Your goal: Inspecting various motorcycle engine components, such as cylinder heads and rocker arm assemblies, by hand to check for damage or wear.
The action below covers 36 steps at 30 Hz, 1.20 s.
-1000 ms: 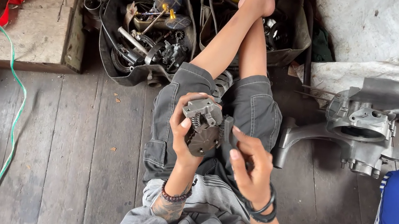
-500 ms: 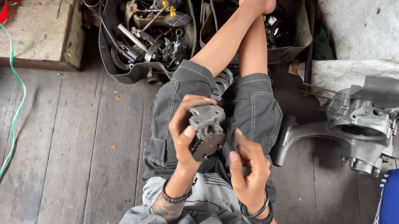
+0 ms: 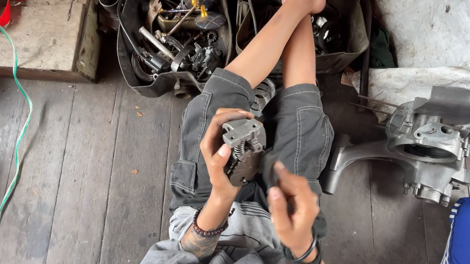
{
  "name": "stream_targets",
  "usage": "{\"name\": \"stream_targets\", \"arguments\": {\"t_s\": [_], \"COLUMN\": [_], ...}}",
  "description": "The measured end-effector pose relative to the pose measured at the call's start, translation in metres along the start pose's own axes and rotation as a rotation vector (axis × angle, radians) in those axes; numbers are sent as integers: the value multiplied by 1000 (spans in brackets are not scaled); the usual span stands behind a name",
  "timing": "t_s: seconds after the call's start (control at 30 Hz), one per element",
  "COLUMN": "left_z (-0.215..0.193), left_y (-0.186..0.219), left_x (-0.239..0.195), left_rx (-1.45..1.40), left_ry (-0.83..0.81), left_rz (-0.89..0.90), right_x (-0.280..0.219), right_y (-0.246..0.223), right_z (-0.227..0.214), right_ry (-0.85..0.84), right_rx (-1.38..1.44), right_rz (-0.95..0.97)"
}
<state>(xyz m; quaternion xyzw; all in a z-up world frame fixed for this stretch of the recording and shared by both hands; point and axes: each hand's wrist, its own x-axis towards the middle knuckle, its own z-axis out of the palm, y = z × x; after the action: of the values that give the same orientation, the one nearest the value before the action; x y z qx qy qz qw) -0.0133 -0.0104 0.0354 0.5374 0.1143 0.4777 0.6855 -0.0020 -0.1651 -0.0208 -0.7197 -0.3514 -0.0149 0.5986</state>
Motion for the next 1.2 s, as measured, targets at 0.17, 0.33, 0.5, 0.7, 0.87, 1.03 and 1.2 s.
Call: {"name": "stream_targets", "arguments": {"t_s": [0.17, 0.33, 0.5, 0.7, 0.87, 1.03, 1.2], "left_z": [-8, -3, -5, 7, -2, -2, 0], "left_y": [-21, -13, -13, -13, -7, -4, 5], "left_x": [-1, 0, 3, -2, 6, 3, 3], "left_rx": [-24, 15, 52, 26, 79, 126, 105], "left_ry": [41, -33, 45, 38, 67, 52, 23], "left_rz": [41, 103, 96, 22, 54, 42, 32], "right_x": [10, 28, 6, 29, 20, 30, 9], "right_y": [-1, -8, -22, -11, -38, -26, -30], "right_z": [-3, -5, 5, -6, 7, 0, 3], "right_ry": [-21, 84, 1, 63, 2, 13, -5], "right_rx": [29, 154, 127, 40, -16, -98, 24], "right_rz": [-17, -53, 7, -67, -86, -98, -100]}}
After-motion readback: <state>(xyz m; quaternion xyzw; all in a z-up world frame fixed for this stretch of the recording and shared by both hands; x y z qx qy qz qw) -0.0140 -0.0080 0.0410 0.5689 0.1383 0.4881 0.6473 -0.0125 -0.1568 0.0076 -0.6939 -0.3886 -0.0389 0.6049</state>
